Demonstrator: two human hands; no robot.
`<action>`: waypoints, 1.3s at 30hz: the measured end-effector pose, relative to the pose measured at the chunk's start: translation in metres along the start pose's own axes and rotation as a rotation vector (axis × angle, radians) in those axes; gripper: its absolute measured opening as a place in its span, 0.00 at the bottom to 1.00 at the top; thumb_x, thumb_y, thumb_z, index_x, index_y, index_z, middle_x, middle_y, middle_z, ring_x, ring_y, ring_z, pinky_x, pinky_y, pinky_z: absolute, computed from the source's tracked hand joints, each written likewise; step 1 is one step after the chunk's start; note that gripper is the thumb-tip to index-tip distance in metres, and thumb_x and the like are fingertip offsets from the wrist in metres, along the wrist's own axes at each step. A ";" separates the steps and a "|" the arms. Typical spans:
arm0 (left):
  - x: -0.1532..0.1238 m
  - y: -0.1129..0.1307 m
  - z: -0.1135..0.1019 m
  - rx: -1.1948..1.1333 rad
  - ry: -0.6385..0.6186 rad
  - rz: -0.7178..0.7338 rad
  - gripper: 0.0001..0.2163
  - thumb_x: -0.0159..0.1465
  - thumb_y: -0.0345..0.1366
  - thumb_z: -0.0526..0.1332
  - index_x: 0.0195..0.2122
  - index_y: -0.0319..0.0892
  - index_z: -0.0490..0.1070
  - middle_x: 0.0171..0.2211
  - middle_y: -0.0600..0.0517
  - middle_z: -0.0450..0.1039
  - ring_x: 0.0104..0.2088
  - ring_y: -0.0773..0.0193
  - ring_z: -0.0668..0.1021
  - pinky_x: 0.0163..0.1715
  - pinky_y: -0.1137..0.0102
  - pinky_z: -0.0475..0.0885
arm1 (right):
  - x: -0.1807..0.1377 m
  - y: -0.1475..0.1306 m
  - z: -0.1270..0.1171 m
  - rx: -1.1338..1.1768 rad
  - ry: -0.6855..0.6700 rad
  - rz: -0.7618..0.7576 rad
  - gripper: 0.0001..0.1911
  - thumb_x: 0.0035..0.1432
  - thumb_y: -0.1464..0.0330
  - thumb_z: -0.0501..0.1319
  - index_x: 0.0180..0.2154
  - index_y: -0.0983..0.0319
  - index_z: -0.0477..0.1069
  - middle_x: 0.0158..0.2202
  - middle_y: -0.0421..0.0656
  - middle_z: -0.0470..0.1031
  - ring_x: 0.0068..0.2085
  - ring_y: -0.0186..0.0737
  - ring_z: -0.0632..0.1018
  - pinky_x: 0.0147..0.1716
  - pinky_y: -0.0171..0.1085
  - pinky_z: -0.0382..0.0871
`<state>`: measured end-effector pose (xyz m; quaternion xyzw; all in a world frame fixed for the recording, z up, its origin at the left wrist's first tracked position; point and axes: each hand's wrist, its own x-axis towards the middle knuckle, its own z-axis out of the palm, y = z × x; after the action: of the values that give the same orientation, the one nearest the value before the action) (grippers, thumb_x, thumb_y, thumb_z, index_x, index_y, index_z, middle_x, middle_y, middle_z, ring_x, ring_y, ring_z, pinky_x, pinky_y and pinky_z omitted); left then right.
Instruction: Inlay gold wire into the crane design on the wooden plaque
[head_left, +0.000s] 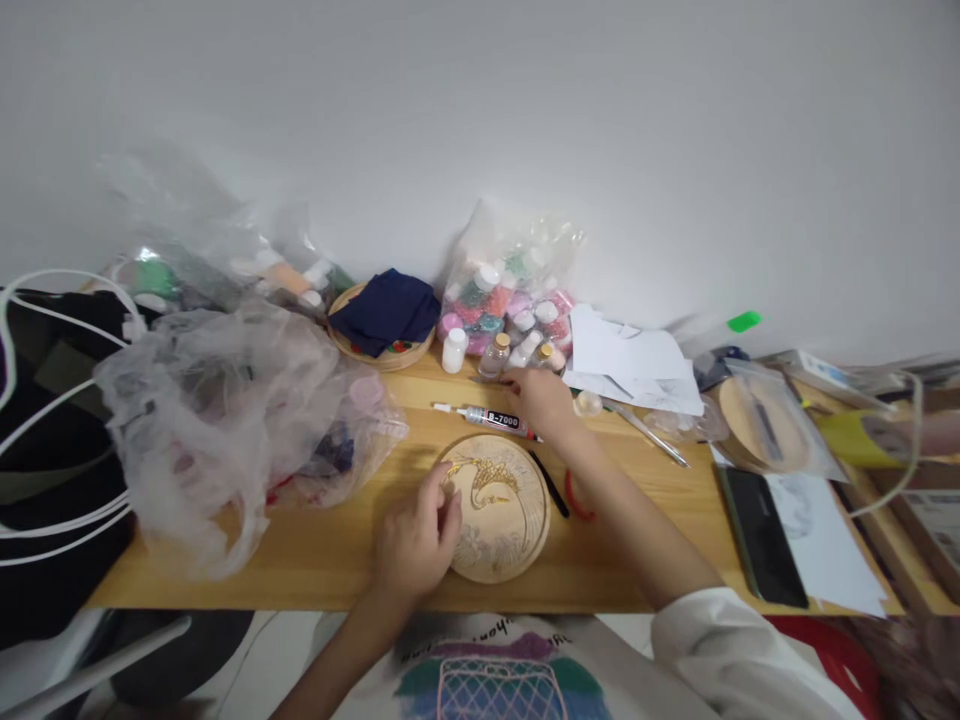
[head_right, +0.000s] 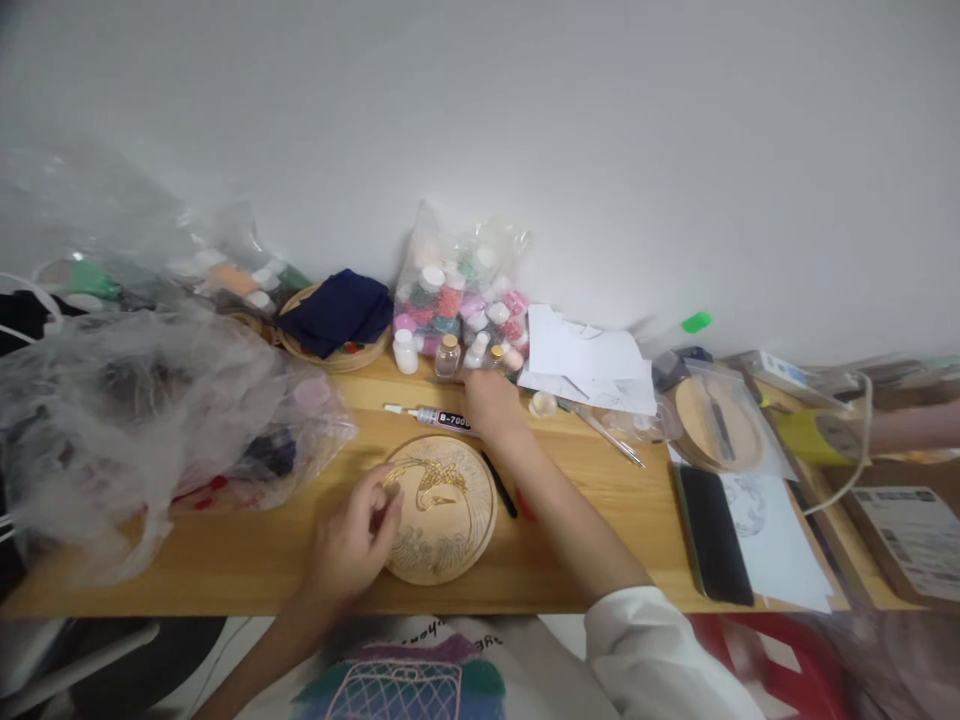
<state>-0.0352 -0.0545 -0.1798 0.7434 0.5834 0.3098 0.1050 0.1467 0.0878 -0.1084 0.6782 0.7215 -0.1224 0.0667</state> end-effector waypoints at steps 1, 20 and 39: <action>0.000 0.000 0.000 0.006 0.016 0.020 0.13 0.71 0.36 0.49 0.51 0.37 0.67 0.24 0.54 0.79 0.19 0.63 0.78 0.20 0.70 0.67 | 0.003 -0.002 0.001 -0.008 0.003 0.006 0.18 0.64 0.71 0.55 0.51 0.57 0.76 0.45 0.47 0.82 0.46 0.45 0.81 0.42 0.37 0.71; 0.001 -0.001 0.000 0.014 -0.004 0.019 0.13 0.70 0.35 0.50 0.52 0.38 0.66 0.27 0.52 0.80 0.20 0.63 0.78 0.21 0.70 0.67 | -0.001 0.001 0.008 -0.186 -0.003 -0.123 0.18 0.67 0.71 0.51 0.47 0.59 0.78 0.48 0.49 0.80 0.46 0.46 0.81 0.38 0.37 0.70; 0.001 -0.001 0.000 0.015 -0.017 0.013 0.13 0.70 0.35 0.50 0.50 0.38 0.68 0.26 0.52 0.79 0.20 0.64 0.78 0.23 0.71 0.68 | 0.015 0.028 0.031 -0.055 0.132 -0.381 0.15 0.66 0.71 0.54 0.38 0.65 0.80 0.41 0.51 0.80 0.39 0.41 0.76 0.32 0.37 0.57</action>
<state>-0.0362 -0.0535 -0.1805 0.7504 0.5801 0.2997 0.1025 0.1715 0.0954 -0.1449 0.5337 0.8428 -0.0684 0.0131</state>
